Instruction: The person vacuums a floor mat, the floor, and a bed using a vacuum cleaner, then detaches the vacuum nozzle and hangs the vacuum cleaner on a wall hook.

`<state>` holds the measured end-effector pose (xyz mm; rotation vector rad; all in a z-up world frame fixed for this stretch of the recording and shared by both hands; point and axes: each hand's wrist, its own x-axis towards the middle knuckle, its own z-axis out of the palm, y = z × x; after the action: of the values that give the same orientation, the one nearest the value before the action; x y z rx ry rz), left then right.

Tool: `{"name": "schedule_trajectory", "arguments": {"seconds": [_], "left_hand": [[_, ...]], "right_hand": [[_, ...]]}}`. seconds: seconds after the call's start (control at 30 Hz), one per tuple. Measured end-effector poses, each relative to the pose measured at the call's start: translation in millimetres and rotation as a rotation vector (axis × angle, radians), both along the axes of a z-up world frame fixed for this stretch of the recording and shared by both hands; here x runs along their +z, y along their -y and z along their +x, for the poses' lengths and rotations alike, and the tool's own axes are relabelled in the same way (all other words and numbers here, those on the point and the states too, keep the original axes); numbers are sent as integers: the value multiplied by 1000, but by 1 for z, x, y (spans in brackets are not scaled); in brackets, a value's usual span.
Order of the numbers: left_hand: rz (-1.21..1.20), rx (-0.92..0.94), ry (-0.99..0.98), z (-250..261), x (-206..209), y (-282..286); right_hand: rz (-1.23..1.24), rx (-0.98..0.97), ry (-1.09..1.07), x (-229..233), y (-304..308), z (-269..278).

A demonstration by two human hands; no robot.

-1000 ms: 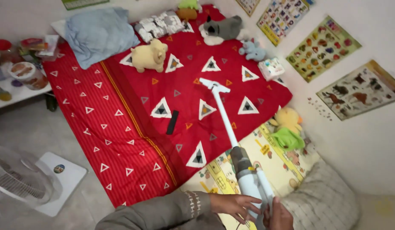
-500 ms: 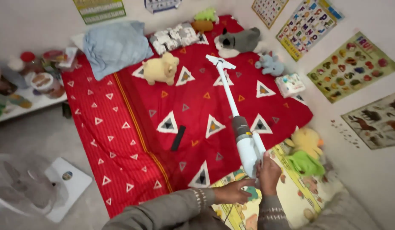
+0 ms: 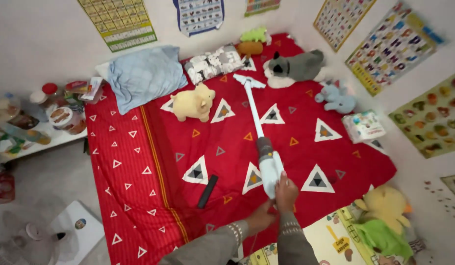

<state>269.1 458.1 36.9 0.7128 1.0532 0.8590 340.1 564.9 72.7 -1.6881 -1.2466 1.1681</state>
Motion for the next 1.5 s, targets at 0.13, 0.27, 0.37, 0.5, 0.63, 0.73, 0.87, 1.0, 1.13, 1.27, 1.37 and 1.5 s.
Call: {"name": "schedule_trajectory", "arguments": {"seconds": [0.13, 0.27, 0.37, 0.5, 0.63, 0.73, 0.87, 1.0, 1.13, 1.27, 1.37, 1.5], "left_hand": [[-99, 206, 152, -5, -29, -30], [-116, 133, -104, -32, -111, -57], [-79, 249, -79, -53, -67, -59], [-175, 260, 88, -76, -41, -45], [-291, 311, 60, -83, -84, -28], [-248, 289, -39, -84, -76, -26], [-225, 315, 1, -70, -65, -33], [-172, 272, 71, -47, -94, -26], [-301, 202, 61, -45, -46, -4], [-215, 195, 100, -34, -66, 43], [-211, 107, 107, -28, -76, 67], [-308, -29, 112, -23, -24, 116]], "right_hand": [[21, -9, -55, -46, -41, -32], [3, 18, 56, -70, -88, -74], [21, 47, 155, -86, -101, -101], [93, -13, 120, -92, -102, -121], [75, 22, 121, -85, -103, -128], [15, 81, 92, -88, -90, -113], [16, 127, 98, -91, -72, -99], [53, 188, 209, -110, -38, -64], [-8, 226, 199, -85, 2, -43], [-106, 205, 163, -60, 60, -17], [-180, 181, 119, -44, 90, -4], [-160, 199, 151, -40, 140, 15]]}}
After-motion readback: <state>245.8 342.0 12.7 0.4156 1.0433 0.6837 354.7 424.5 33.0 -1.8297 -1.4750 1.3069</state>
